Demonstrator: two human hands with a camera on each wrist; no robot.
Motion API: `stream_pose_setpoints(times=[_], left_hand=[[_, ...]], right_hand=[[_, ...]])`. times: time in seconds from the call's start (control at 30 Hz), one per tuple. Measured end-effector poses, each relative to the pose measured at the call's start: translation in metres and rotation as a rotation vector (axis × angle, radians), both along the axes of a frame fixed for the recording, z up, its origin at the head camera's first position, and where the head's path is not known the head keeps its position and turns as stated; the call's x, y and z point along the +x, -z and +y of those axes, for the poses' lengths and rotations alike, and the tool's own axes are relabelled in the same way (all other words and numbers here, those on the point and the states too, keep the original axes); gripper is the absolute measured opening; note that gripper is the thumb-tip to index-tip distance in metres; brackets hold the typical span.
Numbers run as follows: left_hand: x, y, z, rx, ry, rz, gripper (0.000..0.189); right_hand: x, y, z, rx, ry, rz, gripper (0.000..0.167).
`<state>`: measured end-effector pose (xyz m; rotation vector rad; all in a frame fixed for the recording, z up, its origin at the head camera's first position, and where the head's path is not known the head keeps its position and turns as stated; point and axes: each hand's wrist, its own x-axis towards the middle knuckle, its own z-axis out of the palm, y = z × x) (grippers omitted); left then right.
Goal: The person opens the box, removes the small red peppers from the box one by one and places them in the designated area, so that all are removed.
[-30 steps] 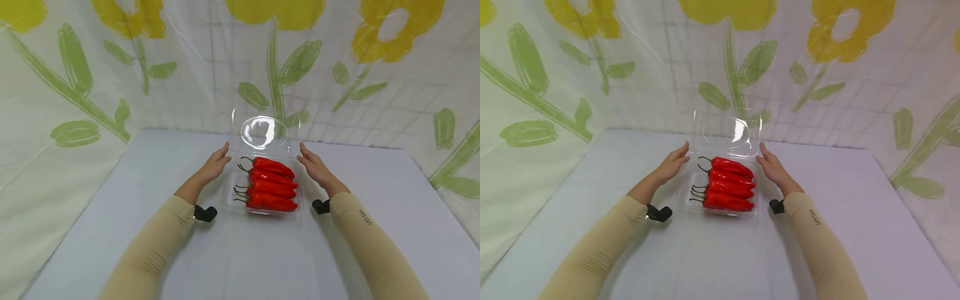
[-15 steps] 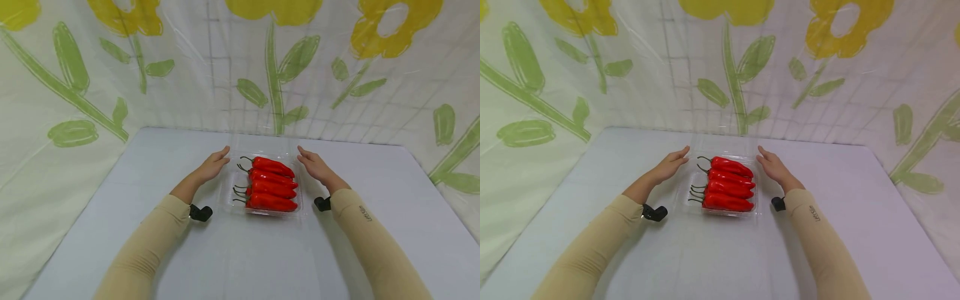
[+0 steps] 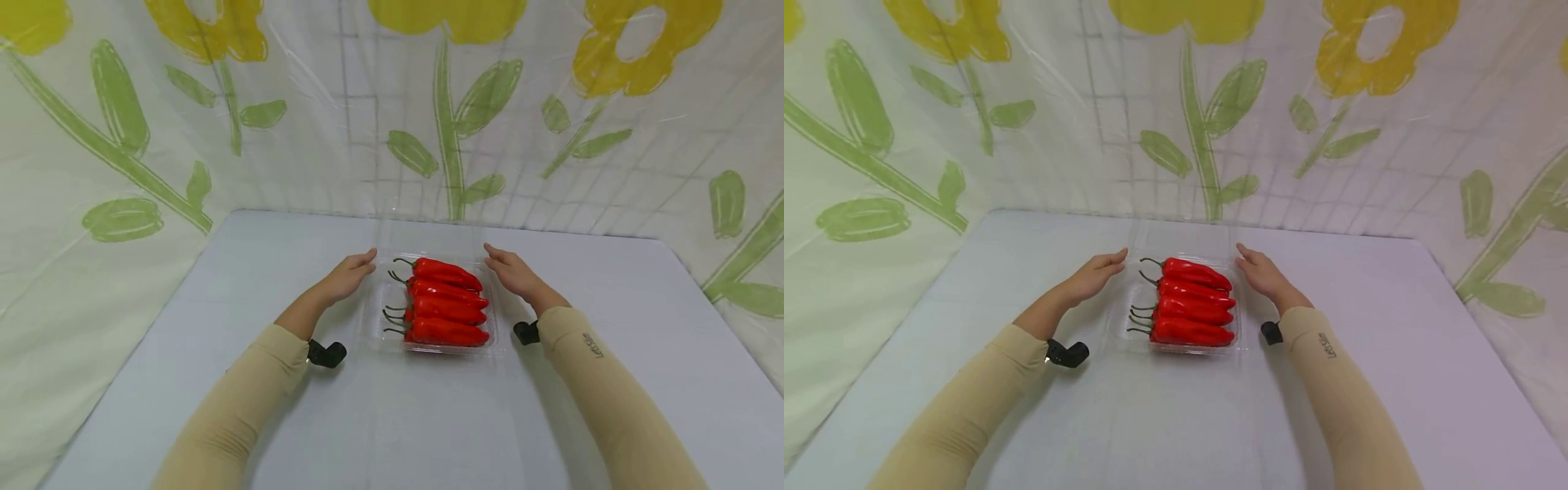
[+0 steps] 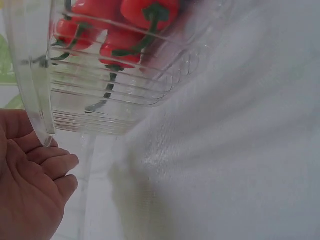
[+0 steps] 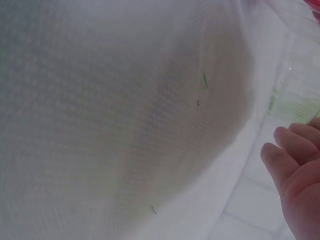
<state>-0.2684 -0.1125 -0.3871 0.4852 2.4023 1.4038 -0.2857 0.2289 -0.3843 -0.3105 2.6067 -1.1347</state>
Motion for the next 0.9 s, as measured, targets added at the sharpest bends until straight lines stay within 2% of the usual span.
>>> stream_pose_setpoints(times=[0.27,0.4,0.57,0.67,0.8,0.9], left_hand=[[0.010,-0.001,0.002,-0.058,-0.018,0.005,0.057],[0.021,0.003,0.004,-0.031,-0.067,-0.046,0.064],[0.041,0.003,0.010,0.074,-0.159,-0.159,0.069],[0.051,0.004,0.017,0.174,-0.231,-0.205,0.071],[0.063,0.007,0.029,0.357,-0.319,-0.248,0.074],[0.069,0.014,0.034,0.467,-0.369,-0.271,0.078]], right_hand=[[-0.004,-0.001,-0.001,0.027,-0.016,0.005,0.052],[-0.007,-0.002,0.002,0.070,-0.049,0.028,0.054],[-0.011,-0.010,0.009,0.186,-0.073,0.056,0.056],[-0.014,-0.020,0.014,0.251,-0.086,0.084,0.058],[-0.015,-0.040,0.018,0.284,-0.117,0.115,0.062],[-0.014,-0.059,0.012,0.268,-0.145,0.118,0.064]])
